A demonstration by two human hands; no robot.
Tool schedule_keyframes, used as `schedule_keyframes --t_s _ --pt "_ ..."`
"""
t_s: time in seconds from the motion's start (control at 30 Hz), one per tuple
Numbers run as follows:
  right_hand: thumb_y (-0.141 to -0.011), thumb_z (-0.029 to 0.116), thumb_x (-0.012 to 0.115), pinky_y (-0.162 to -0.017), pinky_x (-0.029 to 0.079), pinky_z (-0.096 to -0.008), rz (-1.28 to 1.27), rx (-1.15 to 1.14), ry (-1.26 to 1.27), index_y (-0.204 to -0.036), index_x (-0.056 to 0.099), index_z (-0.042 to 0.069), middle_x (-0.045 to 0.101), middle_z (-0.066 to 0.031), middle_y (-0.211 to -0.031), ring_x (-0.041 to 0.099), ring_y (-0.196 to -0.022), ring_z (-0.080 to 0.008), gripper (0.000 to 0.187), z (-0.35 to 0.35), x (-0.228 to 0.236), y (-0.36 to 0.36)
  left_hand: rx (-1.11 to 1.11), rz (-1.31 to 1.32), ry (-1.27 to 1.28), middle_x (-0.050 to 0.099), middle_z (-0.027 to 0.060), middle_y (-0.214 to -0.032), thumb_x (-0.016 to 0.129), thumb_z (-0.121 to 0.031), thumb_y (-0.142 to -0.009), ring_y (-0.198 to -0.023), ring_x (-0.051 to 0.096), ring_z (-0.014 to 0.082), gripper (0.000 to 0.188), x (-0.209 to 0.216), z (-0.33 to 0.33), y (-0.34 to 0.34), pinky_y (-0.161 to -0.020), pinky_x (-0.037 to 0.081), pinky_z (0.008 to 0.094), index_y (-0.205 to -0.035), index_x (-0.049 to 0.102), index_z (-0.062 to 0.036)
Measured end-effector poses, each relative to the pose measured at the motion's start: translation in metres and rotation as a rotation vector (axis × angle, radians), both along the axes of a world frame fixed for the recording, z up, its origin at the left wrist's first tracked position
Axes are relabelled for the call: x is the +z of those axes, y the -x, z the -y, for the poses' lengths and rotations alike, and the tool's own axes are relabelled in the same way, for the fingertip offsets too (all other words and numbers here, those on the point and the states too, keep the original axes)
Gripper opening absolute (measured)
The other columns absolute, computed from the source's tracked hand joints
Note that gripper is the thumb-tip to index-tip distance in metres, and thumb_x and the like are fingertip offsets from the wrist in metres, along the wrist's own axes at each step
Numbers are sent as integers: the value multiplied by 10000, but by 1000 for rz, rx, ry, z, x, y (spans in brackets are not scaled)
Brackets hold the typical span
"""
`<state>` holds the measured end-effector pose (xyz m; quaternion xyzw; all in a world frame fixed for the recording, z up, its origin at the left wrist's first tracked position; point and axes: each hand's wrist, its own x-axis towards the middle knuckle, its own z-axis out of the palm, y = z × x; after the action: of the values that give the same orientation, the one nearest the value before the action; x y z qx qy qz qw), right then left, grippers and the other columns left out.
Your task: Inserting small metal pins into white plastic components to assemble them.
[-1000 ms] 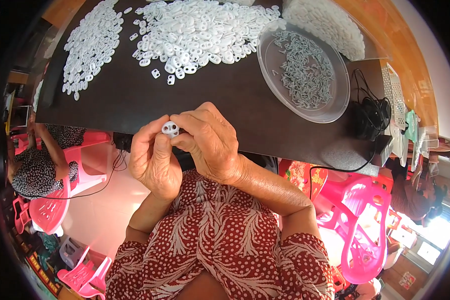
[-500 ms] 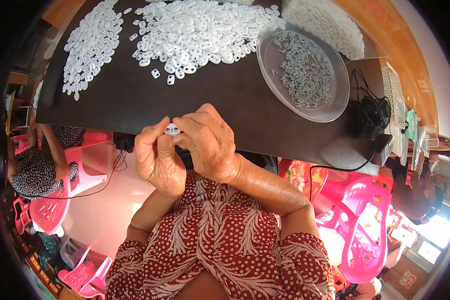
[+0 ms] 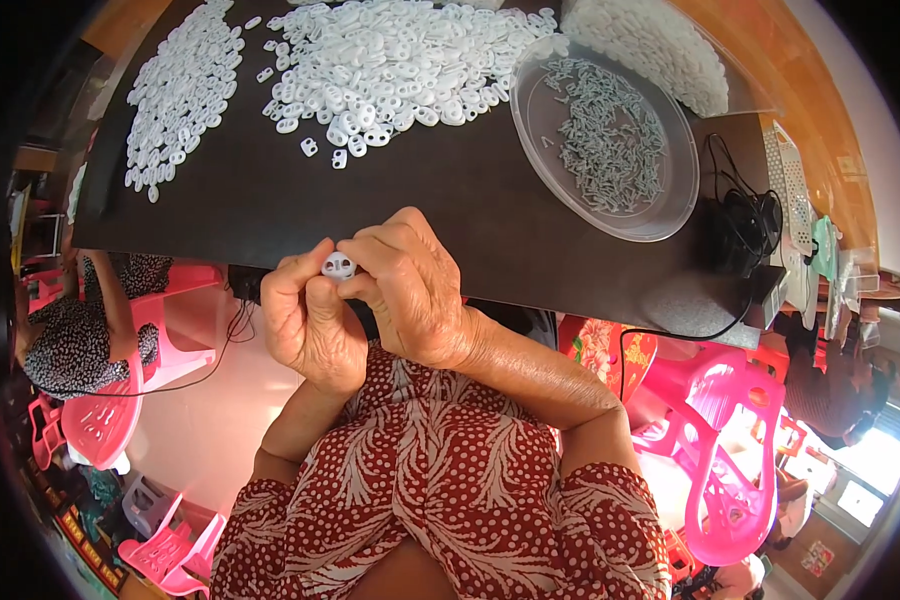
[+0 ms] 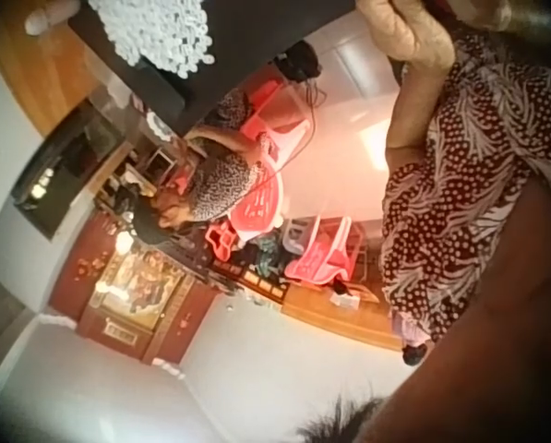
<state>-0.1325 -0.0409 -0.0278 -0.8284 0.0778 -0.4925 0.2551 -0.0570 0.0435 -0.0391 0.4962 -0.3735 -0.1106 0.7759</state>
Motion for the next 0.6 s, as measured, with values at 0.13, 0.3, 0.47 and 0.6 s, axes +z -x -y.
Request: schedule_keyframes --t_s 0.13,0.3,0.47,0.6 --pt "-639 -6 721 -544 450 -321 17 16 9 -992 553 -38 559 -131 -852 528 -664 -257 392 2 -2 -1 28 29 4 527 28 -798 570 -194 -929 -717 463 86 260 -5 2 1 -672 395 218 -1014 563 51" --pt "-620 -36 720 -527 444 -319 35 -13 23 -978 556 -41 556 -130 -836 525 -650 -256 394 3 -2 0 42 -15 -1 526 21 -793 573 -210 -927 -702 457 80 251 -5 5 5 -662 393 216 -995 565 32" --pt "-604 -66 709 -518 440 -316 8 -30 -3 -958 558 -38 556 -124 -825 515 -639 -252 386 3 -5 3 51 -52 -41 525 14 -792 573 -226 -928 -704 462 78 257 -3 9 11 -658 392 207 -976 569 26" --pt "-614 -67 708 -523 441 -321 -6 -38 -16 -943 557 -39 557 -127 -823 512 -639 -253 363 7 -2 8 26 -55 -38 528 17 -800 569 -200 -932 -713 464 78 239 -1 11 12 -669 398 213 -980 580 34"
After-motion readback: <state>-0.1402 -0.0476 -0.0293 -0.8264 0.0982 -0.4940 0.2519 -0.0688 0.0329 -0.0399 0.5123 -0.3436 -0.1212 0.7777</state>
